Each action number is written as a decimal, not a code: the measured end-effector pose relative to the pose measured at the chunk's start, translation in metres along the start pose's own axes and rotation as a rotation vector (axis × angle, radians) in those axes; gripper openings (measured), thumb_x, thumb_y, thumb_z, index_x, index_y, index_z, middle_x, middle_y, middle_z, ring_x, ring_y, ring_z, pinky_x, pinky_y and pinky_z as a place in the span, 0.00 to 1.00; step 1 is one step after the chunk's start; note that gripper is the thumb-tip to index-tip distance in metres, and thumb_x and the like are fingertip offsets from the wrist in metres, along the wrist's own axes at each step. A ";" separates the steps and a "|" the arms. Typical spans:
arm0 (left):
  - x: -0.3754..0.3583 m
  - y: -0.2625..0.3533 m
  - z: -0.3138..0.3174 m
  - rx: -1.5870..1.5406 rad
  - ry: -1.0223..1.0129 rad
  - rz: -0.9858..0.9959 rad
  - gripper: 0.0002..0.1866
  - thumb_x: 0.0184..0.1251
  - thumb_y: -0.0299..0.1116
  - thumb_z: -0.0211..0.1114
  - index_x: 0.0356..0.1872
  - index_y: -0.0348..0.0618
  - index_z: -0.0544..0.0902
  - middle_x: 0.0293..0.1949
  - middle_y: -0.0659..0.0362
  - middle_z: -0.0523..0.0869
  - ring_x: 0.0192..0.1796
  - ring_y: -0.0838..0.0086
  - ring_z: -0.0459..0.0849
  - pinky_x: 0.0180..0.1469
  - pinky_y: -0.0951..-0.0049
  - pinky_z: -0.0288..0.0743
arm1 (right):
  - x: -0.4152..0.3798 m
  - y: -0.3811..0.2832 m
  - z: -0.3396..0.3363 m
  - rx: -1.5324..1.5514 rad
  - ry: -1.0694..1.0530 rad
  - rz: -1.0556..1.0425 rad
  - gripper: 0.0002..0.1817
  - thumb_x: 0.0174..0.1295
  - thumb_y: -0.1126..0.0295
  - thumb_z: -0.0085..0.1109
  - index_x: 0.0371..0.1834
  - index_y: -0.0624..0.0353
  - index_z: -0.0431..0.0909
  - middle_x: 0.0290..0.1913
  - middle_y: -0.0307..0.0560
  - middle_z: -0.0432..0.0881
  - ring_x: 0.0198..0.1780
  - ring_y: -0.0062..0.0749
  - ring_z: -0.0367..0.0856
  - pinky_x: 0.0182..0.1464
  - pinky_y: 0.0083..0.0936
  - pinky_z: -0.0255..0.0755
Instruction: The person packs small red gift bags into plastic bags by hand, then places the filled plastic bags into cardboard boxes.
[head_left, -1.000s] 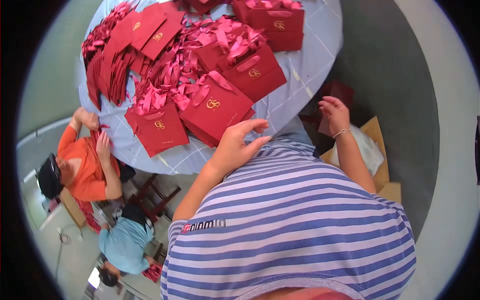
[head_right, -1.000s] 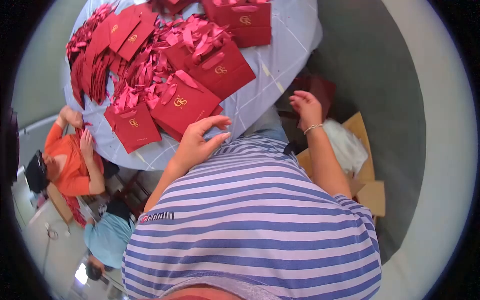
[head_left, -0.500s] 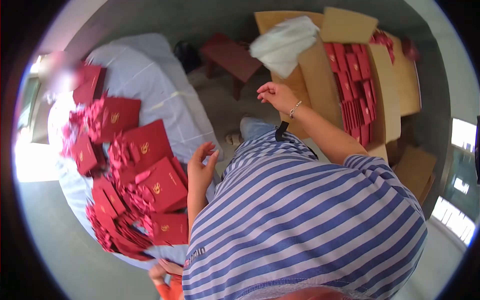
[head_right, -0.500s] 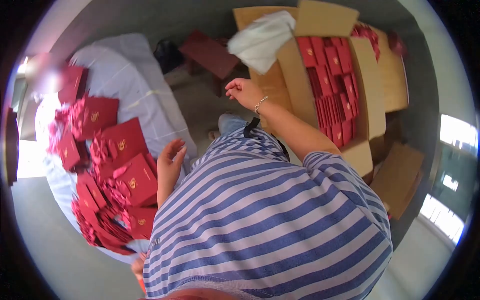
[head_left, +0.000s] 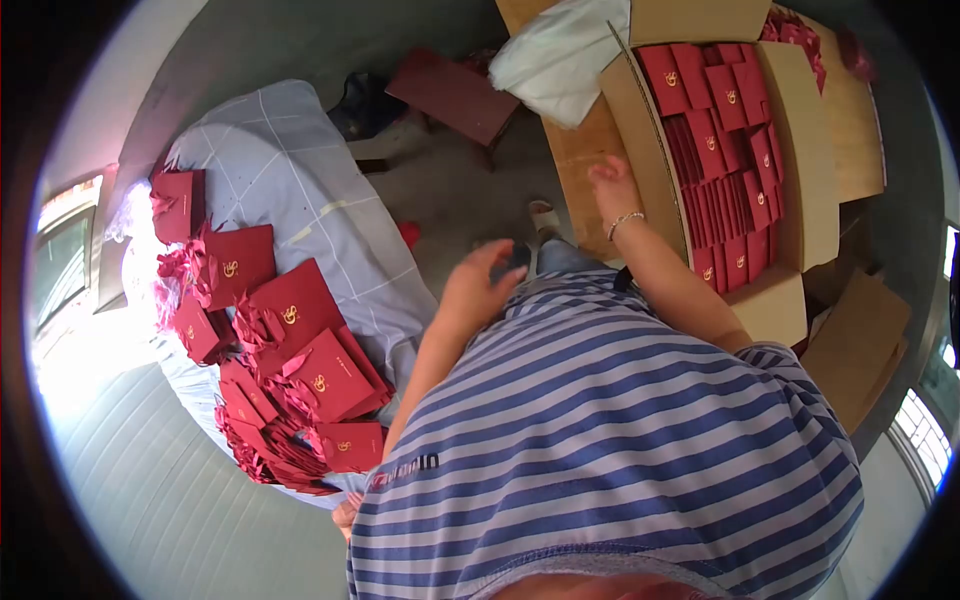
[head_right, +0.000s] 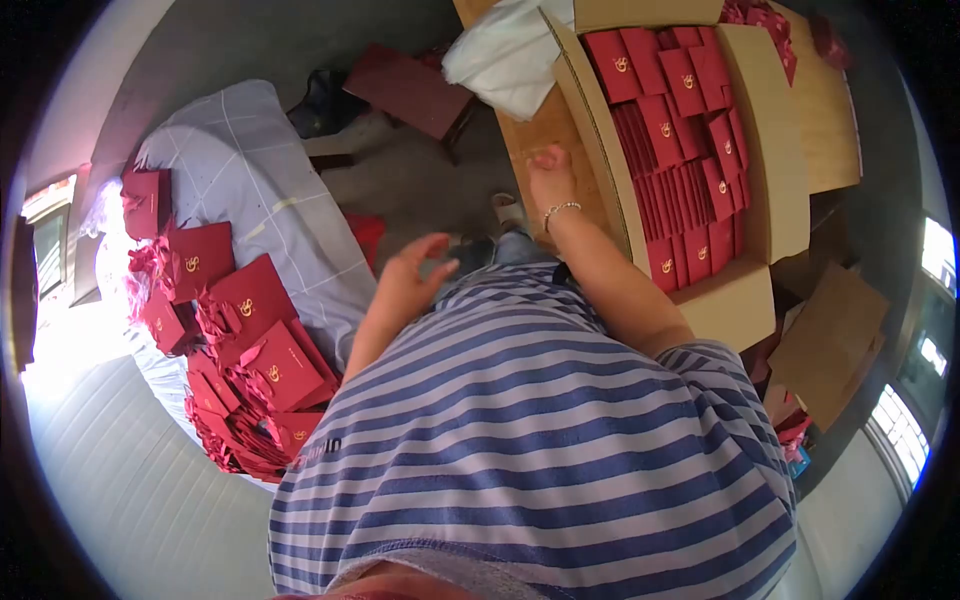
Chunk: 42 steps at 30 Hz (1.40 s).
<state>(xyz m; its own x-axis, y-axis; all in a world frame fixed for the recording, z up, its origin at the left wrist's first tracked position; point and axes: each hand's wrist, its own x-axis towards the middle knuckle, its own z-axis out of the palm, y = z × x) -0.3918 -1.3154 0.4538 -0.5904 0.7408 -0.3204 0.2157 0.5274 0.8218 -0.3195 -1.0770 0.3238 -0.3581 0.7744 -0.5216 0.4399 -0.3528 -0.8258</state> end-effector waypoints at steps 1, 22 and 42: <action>-0.003 -0.002 0.005 -0.023 -0.047 -0.036 0.24 0.57 0.37 0.68 0.53 0.36 0.76 0.46 0.46 0.83 0.47 0.57 0.83 0.50 0.64 0.76 | -0.001 -0.002 0.005 0.018 0.004 0.053 0.23 0.57 0.72 0.62 0.55 0.63 0.68 0.46 0.48 0.79 0.46 0.30 0.77 0.45 0.24 0.73; 0.028 -0.099 -0.029 -0.105 -0.068 -0.438 0.24 0.57 0.38 0.70 0.52 0.38 0.77 0.44 0.49 0.84 0.45 0.60 0.83 0.47 0.66 0.76 | 0.288 -0.038 0.201 -0.950 0.167 -0.087 0.54 0.33 0.31 0.70 0.52 0.71 0.70 0.51 0.65 0.76 0.53 0.55 0.76 0.55 0.38 0.72; 0.248 -0.081 -0.069 -0.055 -0.036 -0.213 0.21 0.58 0.37 0.68 0.51 0.38 0.77 0.41 0.47 0.84 0.43 0.57 0.83 0.46 0.63 0.76 | 0.323 -0.035 0.146 -0.090 0.348 -0.334 0.13 0.68 0.65 0.54 0.34 0.66 0.79 0.29 0.40 0.81 0.32 0.21 0.76 0.39 0.19 0.71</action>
<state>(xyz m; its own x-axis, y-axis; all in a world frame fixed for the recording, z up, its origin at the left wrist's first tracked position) -0.6098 -1.2034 0.3401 -0.5896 0.6298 -0.5057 0.0457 0.6511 0.7576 -0.5710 -0.8911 0.1523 -0.2021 0.9725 -0.1161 0.4228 -0.0203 -0.9060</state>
